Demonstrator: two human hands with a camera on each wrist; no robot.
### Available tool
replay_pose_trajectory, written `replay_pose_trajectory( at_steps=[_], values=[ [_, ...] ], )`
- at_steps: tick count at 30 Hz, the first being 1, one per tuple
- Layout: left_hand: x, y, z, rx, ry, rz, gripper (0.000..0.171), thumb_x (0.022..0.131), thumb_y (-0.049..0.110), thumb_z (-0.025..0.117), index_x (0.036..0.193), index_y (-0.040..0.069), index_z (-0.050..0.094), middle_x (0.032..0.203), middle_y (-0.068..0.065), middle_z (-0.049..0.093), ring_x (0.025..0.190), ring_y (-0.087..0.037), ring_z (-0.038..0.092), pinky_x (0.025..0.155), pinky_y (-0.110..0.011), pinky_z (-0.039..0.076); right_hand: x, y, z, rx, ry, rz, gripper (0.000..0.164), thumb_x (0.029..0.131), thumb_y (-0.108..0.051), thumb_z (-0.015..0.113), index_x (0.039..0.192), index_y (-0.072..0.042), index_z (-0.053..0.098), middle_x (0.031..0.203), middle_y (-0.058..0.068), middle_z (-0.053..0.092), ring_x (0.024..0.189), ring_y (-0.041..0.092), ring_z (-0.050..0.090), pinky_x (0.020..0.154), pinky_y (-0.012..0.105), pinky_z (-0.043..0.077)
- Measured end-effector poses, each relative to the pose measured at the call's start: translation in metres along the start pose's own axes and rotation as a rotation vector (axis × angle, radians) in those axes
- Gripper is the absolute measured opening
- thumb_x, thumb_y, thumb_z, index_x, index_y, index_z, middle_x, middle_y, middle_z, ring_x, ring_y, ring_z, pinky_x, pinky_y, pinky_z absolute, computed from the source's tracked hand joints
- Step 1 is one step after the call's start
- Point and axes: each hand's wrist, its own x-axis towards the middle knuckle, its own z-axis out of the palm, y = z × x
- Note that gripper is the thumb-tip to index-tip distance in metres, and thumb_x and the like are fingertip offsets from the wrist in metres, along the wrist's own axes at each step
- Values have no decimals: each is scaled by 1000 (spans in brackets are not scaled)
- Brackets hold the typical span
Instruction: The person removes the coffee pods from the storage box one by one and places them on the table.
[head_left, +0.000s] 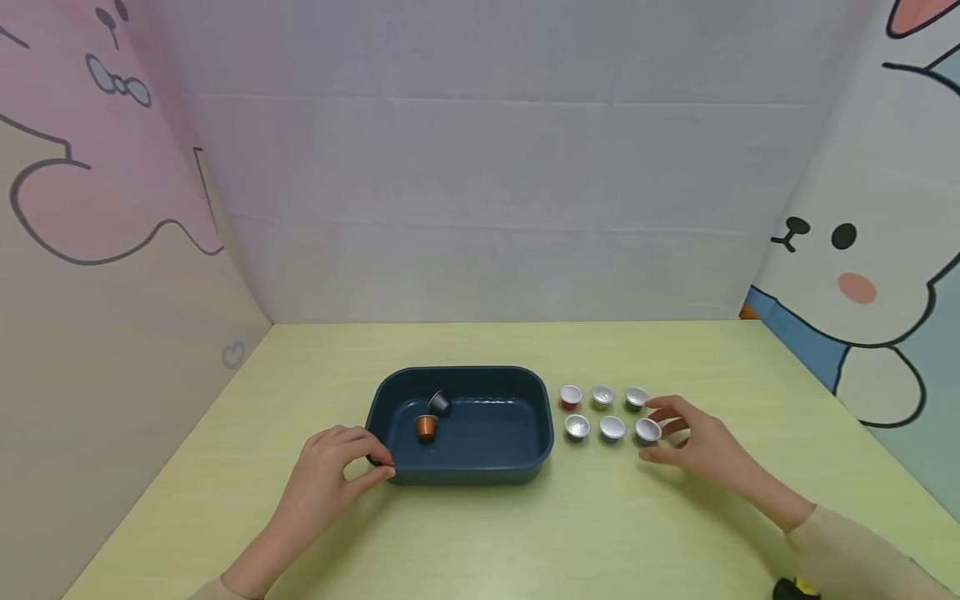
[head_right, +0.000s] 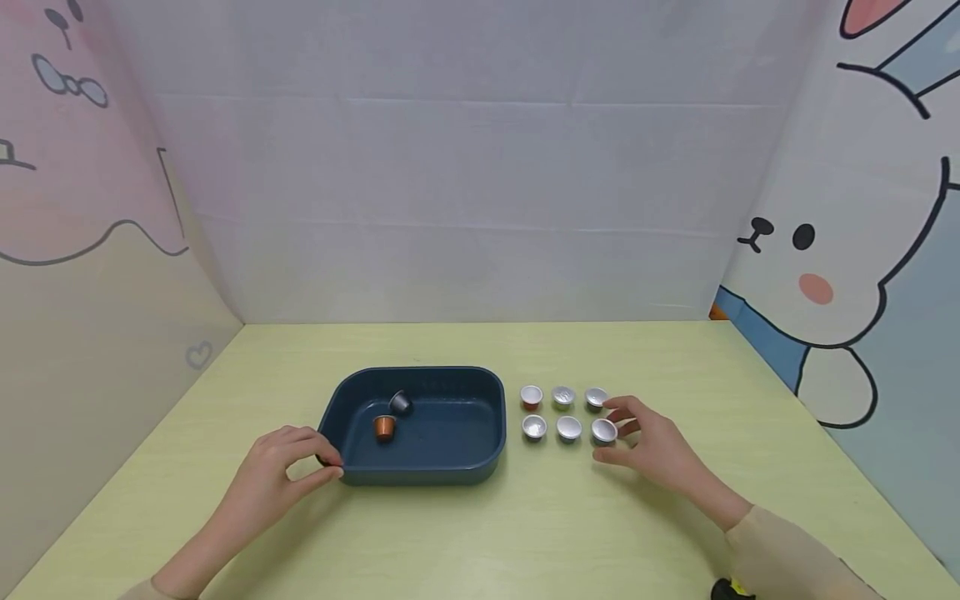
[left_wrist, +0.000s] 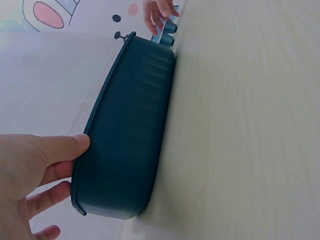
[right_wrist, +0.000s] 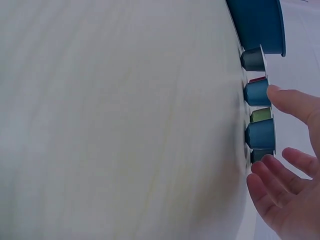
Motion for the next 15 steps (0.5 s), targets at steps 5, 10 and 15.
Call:
replay_pose_trajectory(
  at_steps=[5, 10, 15],
  values=[
    [0, 0, 0, -4, -18, -17, 28, 67, 23, 89, 77, 38, 68, 80, 28, 62, 81, -1, 56, 83, -41, 48, 2, -1, -4, -1, -20, -7, 73, 78, -34, 84, 135, -4, 50, 129, 19, 61, 103, 32, 66, 74, 25, 56],
    [0, -1, 1, -3, -17, -17, 28, 67, 23, 89, 76, 38, 68, 79, 27, 62, 81, -1, 56, 83, -41, 48, 6, -4, -14, -19, -38, -14, 71, 80, -35, 83, 135, -5, 50, 131, 19, 60, 108, 34, 64, 78, 29, 56],
    [-1, 0, 1, -7, -16, -15, 29, 67, 22, 90, 76, 39, 67, 79, 28, 62, 81, -1, 56, 83, -41, 48, 13, -13, -27, -47, -48, -39, 66, 82, -34, 81, 134, -6, 52, 128, 18, 62, 110, 37, 63, 83, 42, 57]
  ],
)
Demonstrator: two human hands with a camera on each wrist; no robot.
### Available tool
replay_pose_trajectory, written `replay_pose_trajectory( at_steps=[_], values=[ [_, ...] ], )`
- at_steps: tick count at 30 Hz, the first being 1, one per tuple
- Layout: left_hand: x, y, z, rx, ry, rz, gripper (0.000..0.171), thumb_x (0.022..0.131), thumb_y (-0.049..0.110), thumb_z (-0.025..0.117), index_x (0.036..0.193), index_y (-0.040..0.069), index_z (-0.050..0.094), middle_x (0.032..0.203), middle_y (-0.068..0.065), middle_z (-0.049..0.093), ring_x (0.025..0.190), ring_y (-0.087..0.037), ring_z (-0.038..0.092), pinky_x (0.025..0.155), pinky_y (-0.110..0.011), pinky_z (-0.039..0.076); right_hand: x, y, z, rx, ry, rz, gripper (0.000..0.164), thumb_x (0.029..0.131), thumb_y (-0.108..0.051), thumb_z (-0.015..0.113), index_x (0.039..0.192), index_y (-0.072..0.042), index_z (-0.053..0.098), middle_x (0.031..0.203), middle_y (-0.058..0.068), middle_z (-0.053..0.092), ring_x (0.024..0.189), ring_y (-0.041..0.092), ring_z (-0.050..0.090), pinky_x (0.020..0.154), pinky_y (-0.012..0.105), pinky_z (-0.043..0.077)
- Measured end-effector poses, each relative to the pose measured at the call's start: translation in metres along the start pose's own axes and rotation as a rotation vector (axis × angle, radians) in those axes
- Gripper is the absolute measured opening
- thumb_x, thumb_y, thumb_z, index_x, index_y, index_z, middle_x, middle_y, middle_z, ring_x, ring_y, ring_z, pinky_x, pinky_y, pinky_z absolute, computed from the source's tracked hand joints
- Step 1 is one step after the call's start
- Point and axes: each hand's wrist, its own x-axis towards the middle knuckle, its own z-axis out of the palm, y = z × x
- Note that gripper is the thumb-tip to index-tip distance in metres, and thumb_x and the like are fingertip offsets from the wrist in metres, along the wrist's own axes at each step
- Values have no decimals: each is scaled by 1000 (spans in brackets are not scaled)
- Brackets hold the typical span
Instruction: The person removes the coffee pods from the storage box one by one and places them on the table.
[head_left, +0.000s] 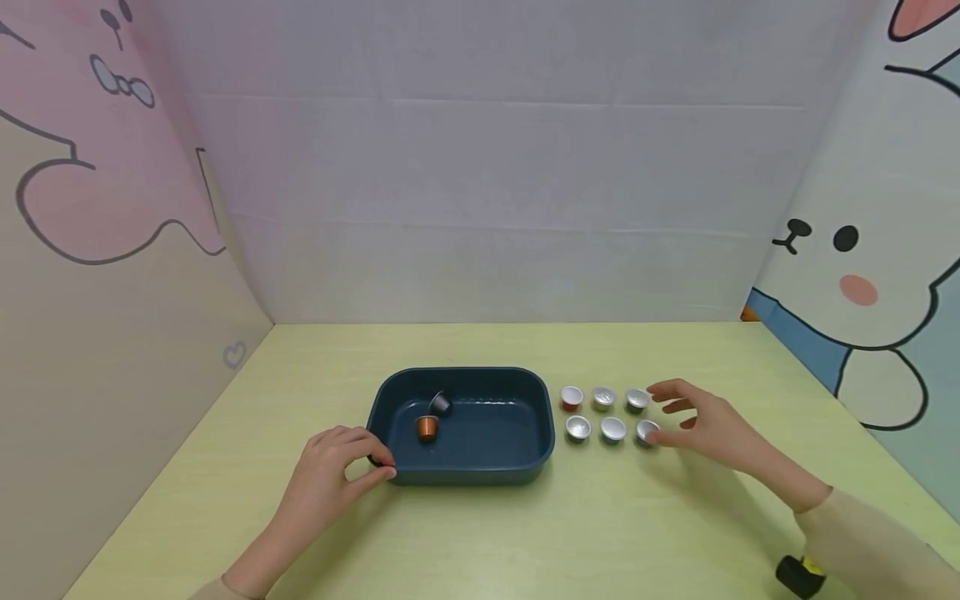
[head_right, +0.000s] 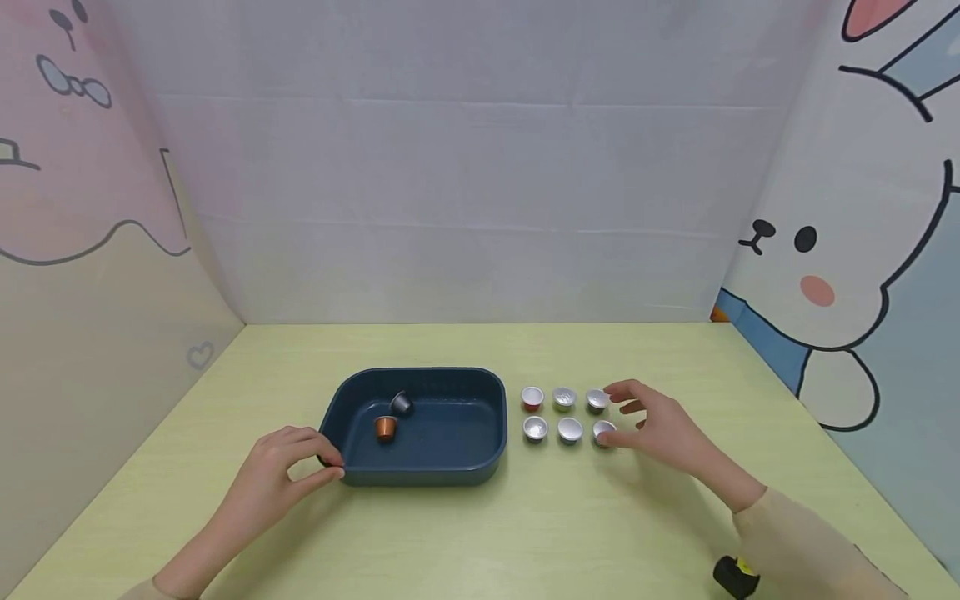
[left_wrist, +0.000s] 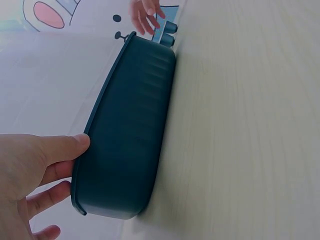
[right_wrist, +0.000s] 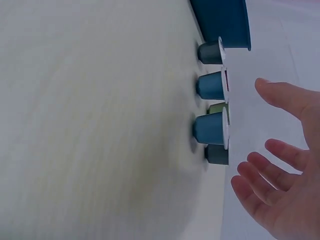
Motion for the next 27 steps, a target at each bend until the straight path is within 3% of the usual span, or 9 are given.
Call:
replay_pose_trajectory(
  at_steps=[3, 9, 17, 27],
  values=[
    [0, 0, 0, -2, 1, 0, 29, 67, 22, 90, 76, 39, 67, 79, 28, 62, 81, -1, 56, 83, -42, 48, 5, -6, -8, -14, -16, -27, 65, 84, -33, 79, 136, -5, 53, 129, 20, 62, 112, 38, 62, 85, 46, 56],
    [0, 1, 0, -7, 1, -3, 29, 67, 22, 90, 76, 38, 68, 80, 27, 62, 82, -2, 57, 84, -43, 48, 14, -13, -23, -44, -40, -83, 66, 85, -32, 79, 139, -6, 52, 132, 21, 61, 113, 37, 62, 84, 40, 56],
    [0, 1, 0, -7, 4, -3, 28, 67, 22, 89, 76, 38, 68, 80, 27, 62, 82, -2, 58, 84, -43, 48, 32, -21, -37, -50, -54, -123, 64, 87, -32, 77, 141, -9, 51, 135, 17, 60, 117, 35, 61, 90, 44, 56],
    [0, 1, 0, -7, 8, -7, 27, 68, 23, 89, 76, 37, 68, 80, 26, 63, 83, -4, 58, 85, -44, 47, 56, -39, -46, -11, -177, -168, 64, 88, -29, 76, 143, -11, 48, 140, 16, 56, 122, 37, 58, 93, 49, 55]
  ],
)
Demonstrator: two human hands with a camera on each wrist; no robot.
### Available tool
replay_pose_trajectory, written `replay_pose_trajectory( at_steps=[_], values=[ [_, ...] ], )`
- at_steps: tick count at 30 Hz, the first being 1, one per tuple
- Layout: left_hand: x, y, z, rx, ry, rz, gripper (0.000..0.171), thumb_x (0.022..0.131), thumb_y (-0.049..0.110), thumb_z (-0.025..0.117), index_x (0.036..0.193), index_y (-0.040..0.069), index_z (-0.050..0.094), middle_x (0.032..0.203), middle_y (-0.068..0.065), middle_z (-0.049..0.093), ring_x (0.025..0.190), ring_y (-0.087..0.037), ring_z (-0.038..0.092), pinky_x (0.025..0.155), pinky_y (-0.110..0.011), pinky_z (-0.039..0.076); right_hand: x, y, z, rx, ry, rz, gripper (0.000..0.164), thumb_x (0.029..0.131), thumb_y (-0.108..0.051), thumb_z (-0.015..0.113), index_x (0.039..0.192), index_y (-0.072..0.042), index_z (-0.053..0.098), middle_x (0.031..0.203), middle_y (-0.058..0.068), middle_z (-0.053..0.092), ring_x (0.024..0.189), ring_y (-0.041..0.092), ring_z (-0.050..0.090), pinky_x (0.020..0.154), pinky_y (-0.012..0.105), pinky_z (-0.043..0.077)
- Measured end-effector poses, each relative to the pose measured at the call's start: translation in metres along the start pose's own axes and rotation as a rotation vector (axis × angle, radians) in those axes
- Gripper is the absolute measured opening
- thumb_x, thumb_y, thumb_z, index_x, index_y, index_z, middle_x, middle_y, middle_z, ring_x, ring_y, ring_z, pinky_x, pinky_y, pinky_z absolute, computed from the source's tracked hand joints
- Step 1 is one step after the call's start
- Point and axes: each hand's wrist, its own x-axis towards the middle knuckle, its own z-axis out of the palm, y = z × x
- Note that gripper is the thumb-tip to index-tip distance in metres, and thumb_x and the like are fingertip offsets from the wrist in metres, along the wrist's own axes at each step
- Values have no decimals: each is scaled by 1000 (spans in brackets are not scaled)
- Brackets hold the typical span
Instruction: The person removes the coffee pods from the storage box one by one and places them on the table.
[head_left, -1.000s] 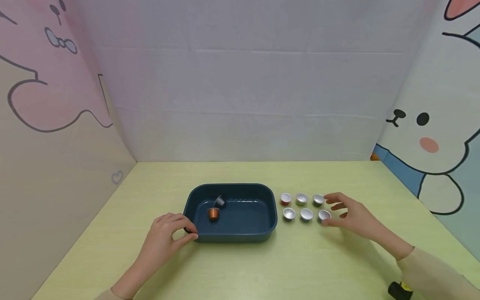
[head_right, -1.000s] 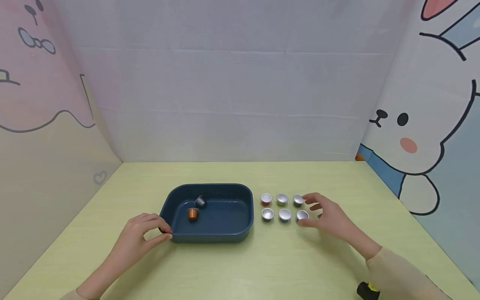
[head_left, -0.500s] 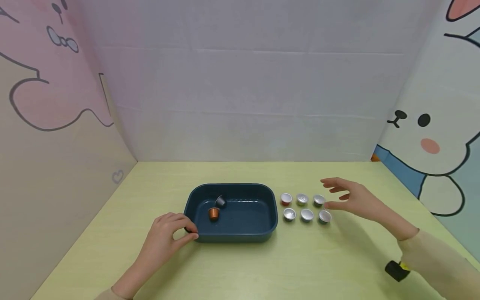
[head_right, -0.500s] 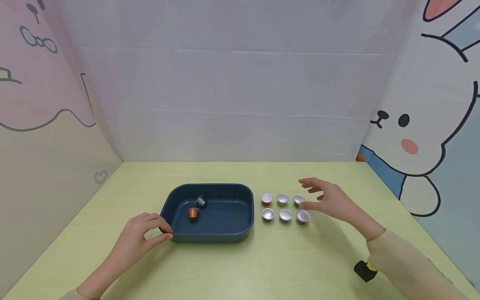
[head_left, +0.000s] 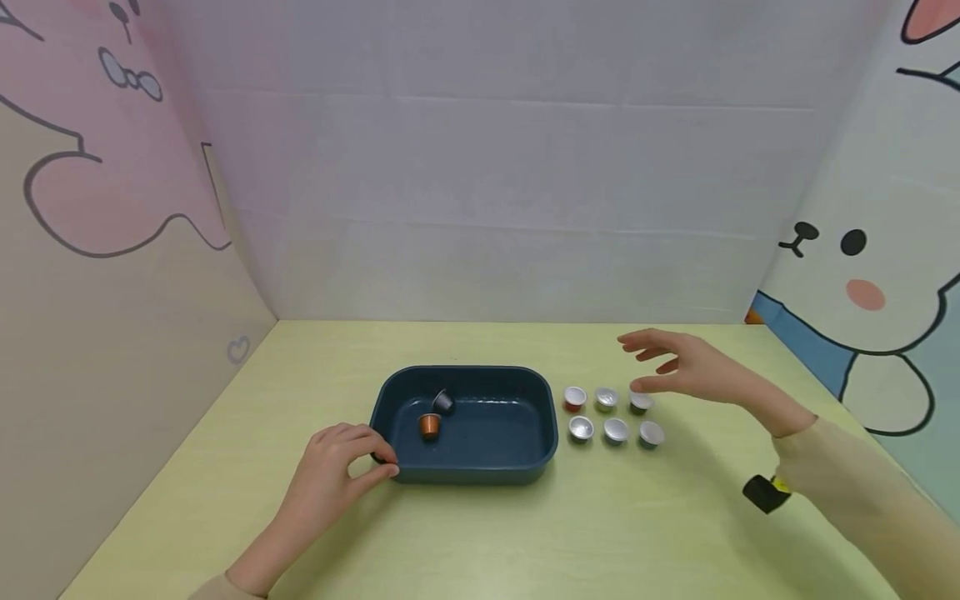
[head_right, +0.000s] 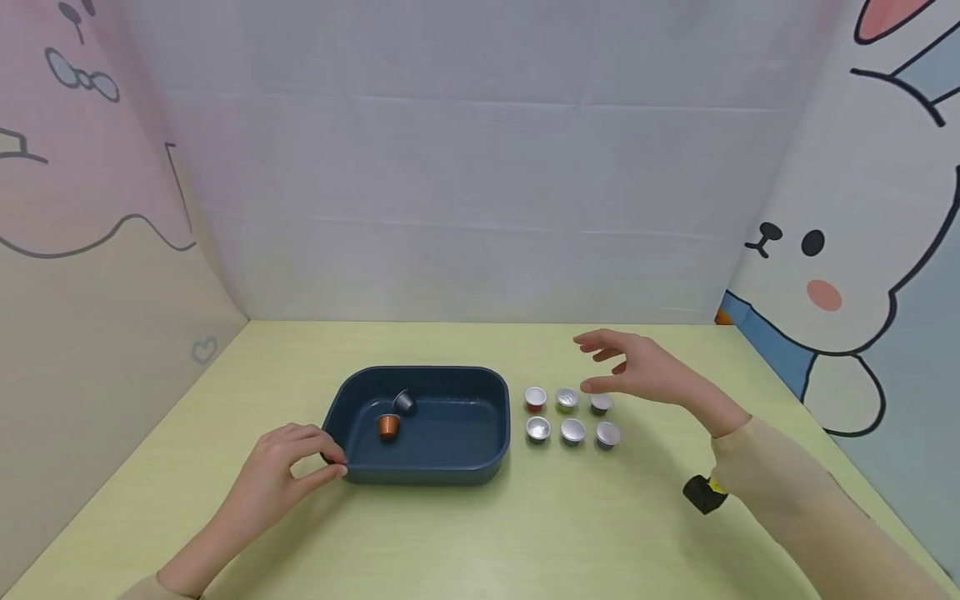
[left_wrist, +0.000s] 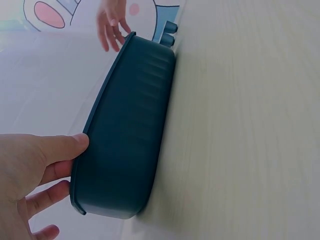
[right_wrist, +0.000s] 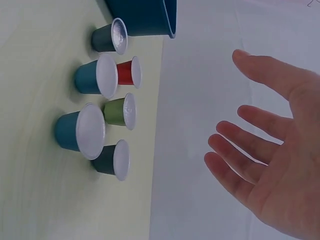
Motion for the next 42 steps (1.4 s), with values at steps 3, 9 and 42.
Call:
replay_pose_trajectory(
  at_steps=[3, 9, 42],
  values=[
    [0, 0, 0, -1, 0, -2, 28, 68, 22, 89, 76, 37, 68, 80, 27, 62, 82, -3, 58, 85, -44, 47, 10, -5, -2, 9, -16, -8, 64, 88, -29, 75, 143, -11, 48, 141, 15, 56, 123, 36, 58, 95, 49, 54],
    [0, 1, 0, 1, 5, -1, 28, 68, 22, 89, 77, 38, 67, 80, 27, 62, 83, -3, 58, 86, -44, 47, 30, -17, -4, 11, -44, -36, 62, 89, -31, 74, 143, -15, 48, 142, 12, 55, 123, 31, 58, 97, 49, 53],
    [-1, 1, 2, 3, 19, 24, 24, 68, 23, 89, 77, 34, 69, 80, 25, 64, 82, -2, 60, 86, -43, 47, 146, -70, 34, 29, -178, -261, 62, 88, -32, 76, 143, -23, 50, 137, 4, 59, 125, 25, 58, 101, 43, 51]
  ],
)
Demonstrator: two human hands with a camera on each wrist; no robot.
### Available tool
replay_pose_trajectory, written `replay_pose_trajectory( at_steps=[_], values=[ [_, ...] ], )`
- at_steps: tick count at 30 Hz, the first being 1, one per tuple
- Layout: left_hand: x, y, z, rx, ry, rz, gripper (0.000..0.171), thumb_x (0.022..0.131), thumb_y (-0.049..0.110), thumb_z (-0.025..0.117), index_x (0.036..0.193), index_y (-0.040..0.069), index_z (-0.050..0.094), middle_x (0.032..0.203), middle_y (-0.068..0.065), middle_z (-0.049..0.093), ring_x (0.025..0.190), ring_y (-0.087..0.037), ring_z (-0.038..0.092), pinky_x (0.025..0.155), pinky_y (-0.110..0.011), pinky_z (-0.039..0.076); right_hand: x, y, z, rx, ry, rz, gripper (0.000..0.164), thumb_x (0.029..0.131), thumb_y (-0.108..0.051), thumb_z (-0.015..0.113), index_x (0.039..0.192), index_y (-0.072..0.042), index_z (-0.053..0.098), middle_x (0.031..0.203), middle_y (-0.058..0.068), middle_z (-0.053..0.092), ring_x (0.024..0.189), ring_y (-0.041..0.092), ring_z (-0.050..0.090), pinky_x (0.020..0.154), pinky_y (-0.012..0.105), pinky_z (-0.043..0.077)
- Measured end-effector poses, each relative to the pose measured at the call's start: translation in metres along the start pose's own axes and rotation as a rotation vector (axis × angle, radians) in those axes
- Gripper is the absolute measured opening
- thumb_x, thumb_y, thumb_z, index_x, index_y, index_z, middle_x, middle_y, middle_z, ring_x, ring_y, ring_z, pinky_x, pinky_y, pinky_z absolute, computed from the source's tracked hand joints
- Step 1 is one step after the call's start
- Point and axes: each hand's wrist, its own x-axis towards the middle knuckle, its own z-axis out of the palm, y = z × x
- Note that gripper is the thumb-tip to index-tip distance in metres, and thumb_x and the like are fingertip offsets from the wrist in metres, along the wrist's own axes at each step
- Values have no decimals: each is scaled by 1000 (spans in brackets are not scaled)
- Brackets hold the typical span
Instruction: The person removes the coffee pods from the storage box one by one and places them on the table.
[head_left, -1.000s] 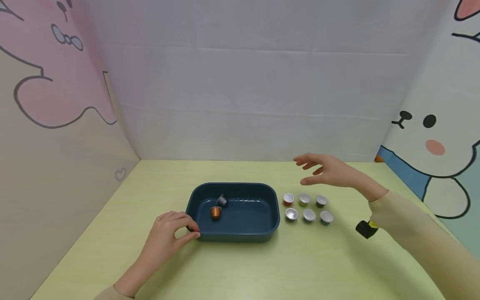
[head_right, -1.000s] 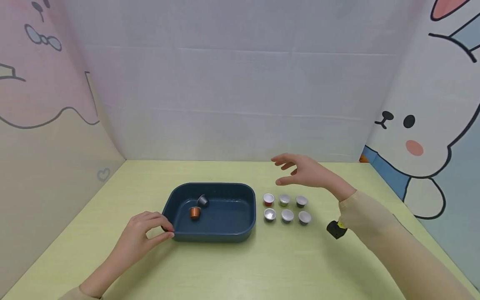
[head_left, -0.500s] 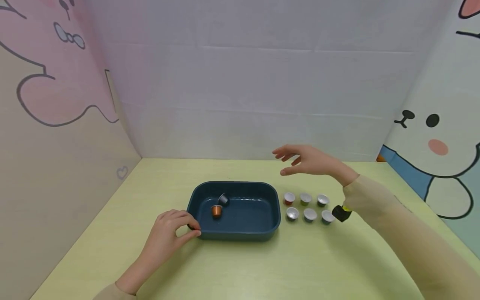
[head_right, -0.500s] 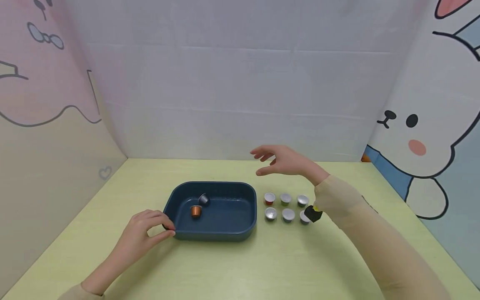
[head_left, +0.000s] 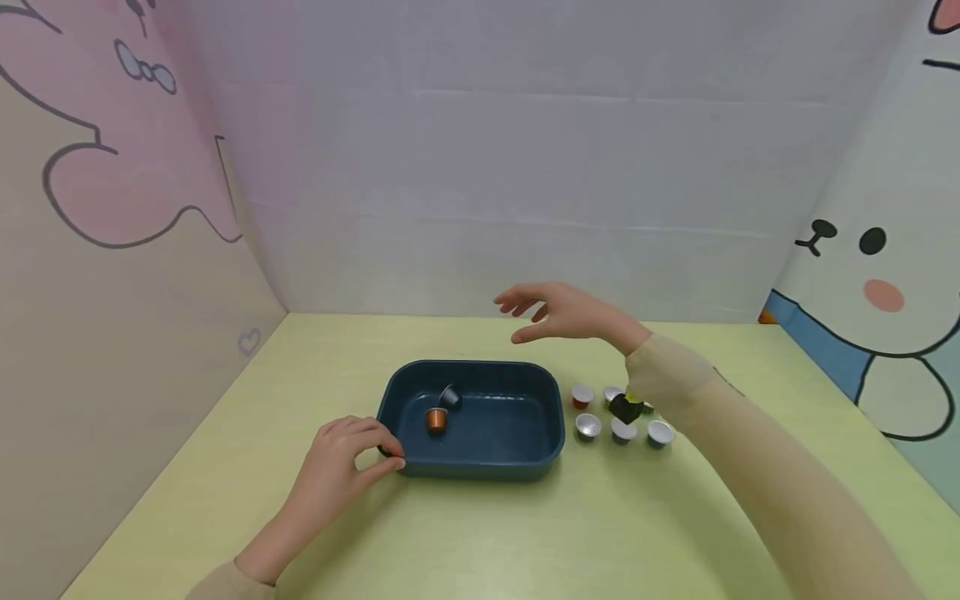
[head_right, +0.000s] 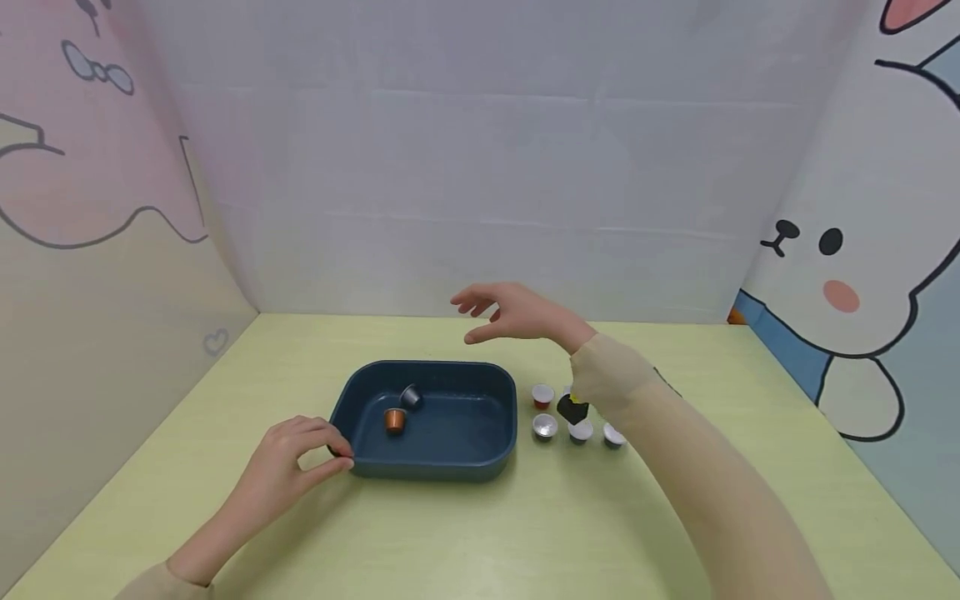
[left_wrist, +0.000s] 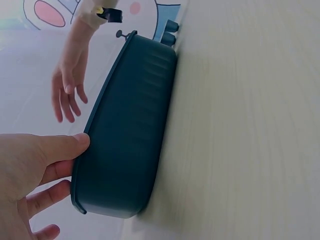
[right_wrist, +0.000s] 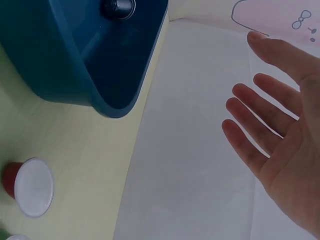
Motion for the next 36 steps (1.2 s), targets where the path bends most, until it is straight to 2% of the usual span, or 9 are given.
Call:
replay_pose_trajectory(
  at_steps=[4, 12, 18, 23, 30, 36],
  values=[
    [0, 1, -2, -2, -5, 0, 24, 69, 24, 89, 77, 34, 69, 80, 24, 64, 83, -2, 60, 86, -43, 47, 19, -3, 7, -7, -21, -34, 61, 88, -33, 75, 143, -23, 50, 136, 4, 60, 124, 22, 58, 101, 42, 51],
    [1, 0, 0, -9, -26, -19, 22, 71, 25, 88, 78, 34, 69, 82, 24, 65, 85, -4, 60, 87, -44, 47, 44, -3, 27, 36, -35, -116, 59, 88, -30, 75, 142, -21, 52, 136, 8, 61, 124, 28, 59, 99, 43, 52],
    [1, -1, 0, -11, -30, -23, 21, 71, 25, 87, 79, 34, 70, 82, 23, 65, 85, -4, 61, 88, -43, 47, 62, -7, 45, 21, -51, -140, 58, 88, -32, 75, 141, -23, 53, 134, 0, 62, 123, 21, 60, 99, 38, 52],
    [1, -2, -1, -10, -27, -17, 21, 71, 25, 88, 79, 34, 70, 82, 23, 65, 84, -3, 61, 86, -43, 47, 78, -15, 59, 5, -89, -192, 55, 88, -31, 76, 139, -23, 55, 134, 0, 62, 120, 17, 60, 99, 39, 52],
    [1, -2, -1, -16, -24, -1, 21, 71, 25, 88, 79, 33, 70, 82, 23, 65, 84, -2, 61, 85, -42, 48, 89, -19, 81, 2, -180, -255, 55, 88, -27, 75, 138, -16, 56, 137, 4, 61, 123, 24, 59, 100, 42, 52],
    [0, -3, -2, -12, -30, 1, 21, 70, 26, 88, 79, 34, 70, 82, 23, 65, 84, -2, 61, 85, -44, 49, 93, -22, 97, -56, -244, -270, 53, 88, -22, 76, 137, -17, 57, 135, -1, 61, 117, 16, 59, 98, 36, 52]
  ],
)
